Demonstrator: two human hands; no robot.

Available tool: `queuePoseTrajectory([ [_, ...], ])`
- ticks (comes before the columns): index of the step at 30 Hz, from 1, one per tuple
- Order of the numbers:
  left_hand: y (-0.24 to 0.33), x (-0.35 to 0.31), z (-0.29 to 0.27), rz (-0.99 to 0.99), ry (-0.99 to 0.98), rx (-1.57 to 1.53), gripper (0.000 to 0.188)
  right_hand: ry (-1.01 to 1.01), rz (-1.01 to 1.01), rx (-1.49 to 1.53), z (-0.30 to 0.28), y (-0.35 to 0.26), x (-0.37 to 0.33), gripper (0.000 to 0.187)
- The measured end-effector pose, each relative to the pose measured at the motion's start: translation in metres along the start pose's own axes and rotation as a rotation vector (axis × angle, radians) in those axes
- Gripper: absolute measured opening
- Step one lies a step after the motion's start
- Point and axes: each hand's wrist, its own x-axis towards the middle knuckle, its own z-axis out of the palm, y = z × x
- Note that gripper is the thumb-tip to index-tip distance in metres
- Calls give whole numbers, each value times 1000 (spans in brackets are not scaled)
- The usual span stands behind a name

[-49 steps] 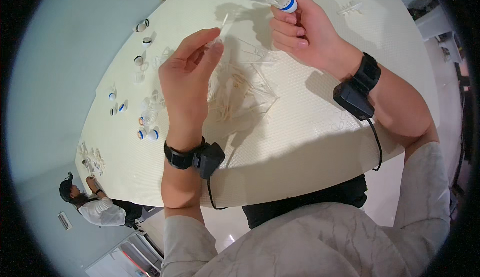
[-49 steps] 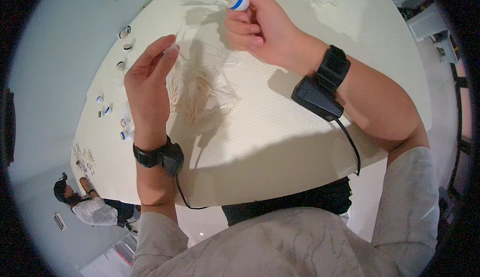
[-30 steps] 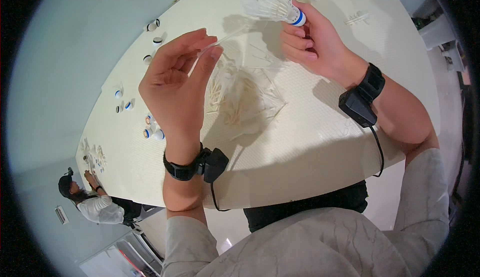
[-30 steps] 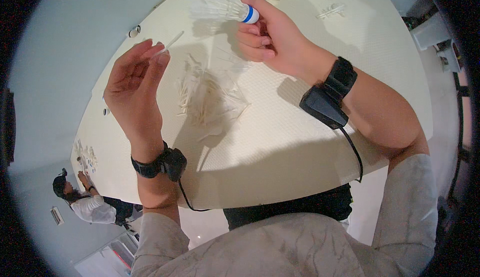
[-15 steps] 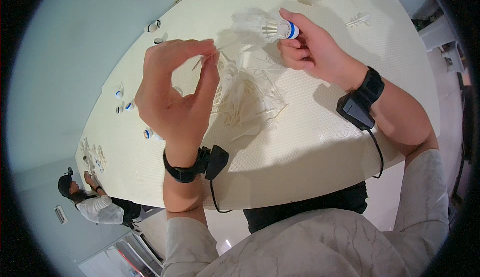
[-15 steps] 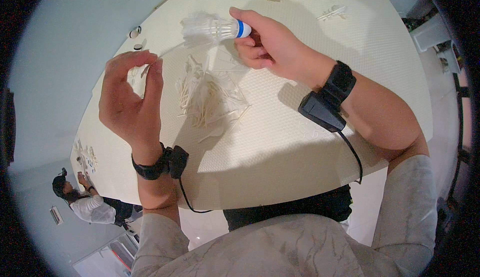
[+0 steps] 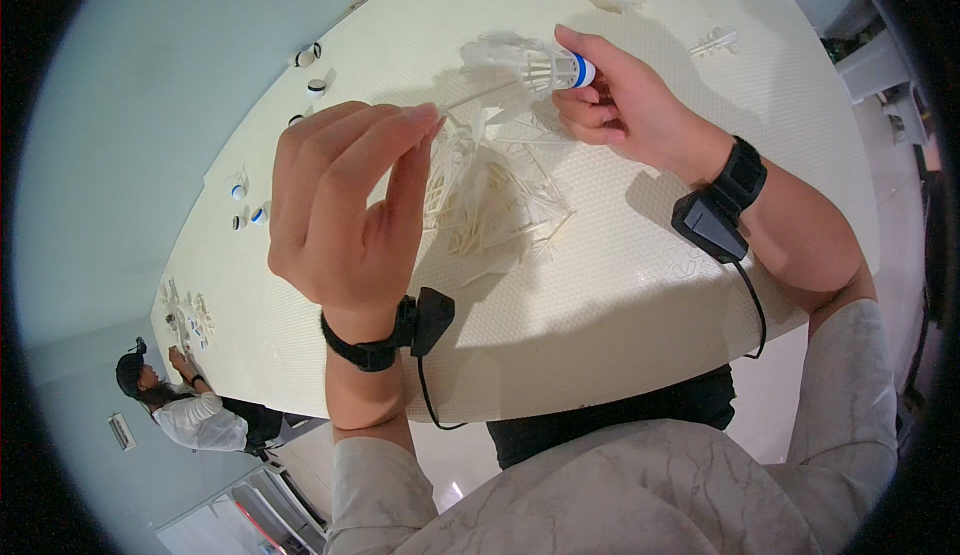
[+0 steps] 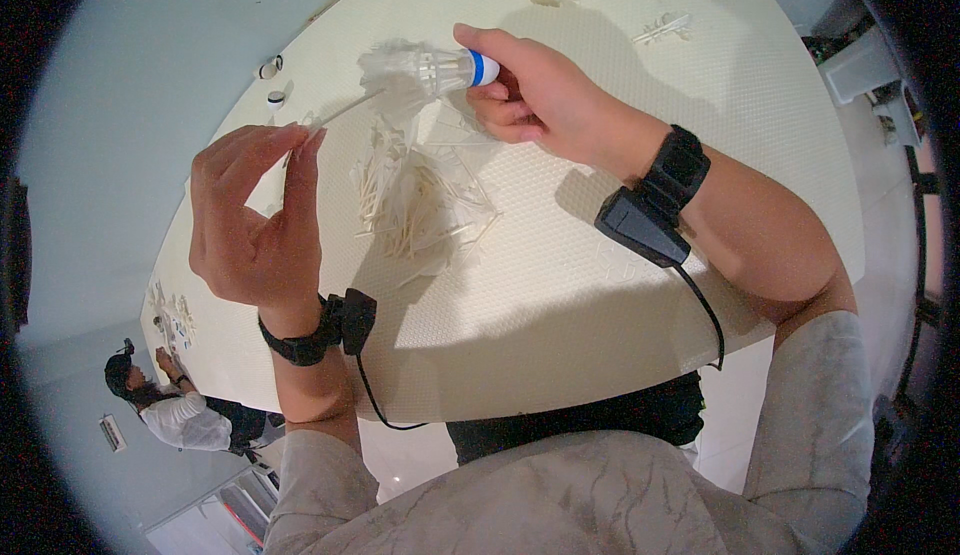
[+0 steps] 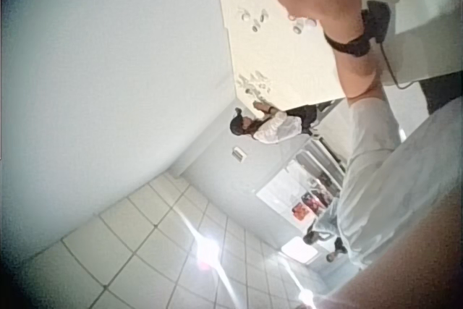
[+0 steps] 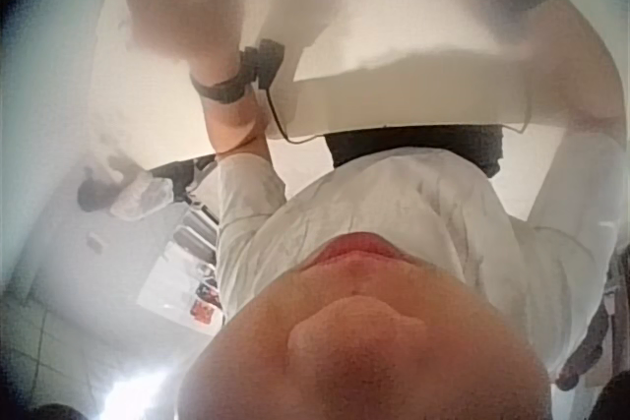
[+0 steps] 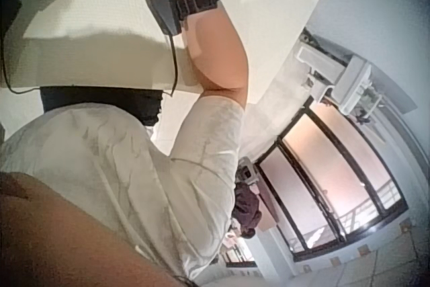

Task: The person is assembling a badminton shuttlecock by inserting white feathers into the base one by one.

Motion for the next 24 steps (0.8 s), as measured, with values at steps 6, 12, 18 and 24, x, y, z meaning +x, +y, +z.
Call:
queuePoseTrajectory([
  [6, 1, -1, 4, 50, 73, -19, 34, -24, -49, -45, 3, -1, -2, 55],
  [12, 1, -1, 2, 63, 82, -26, 32, -10, -38, -59, 4, -2, -2, 55],
  [18, 2, 0, 1, 64, 78, -24, 33, -19, -21, -41, 5, -3, -2, 56],
  [24, 2, 0, 0, 57, 86, -40, 33, -24, -41, -77, 5, -3, -2, 55],
])
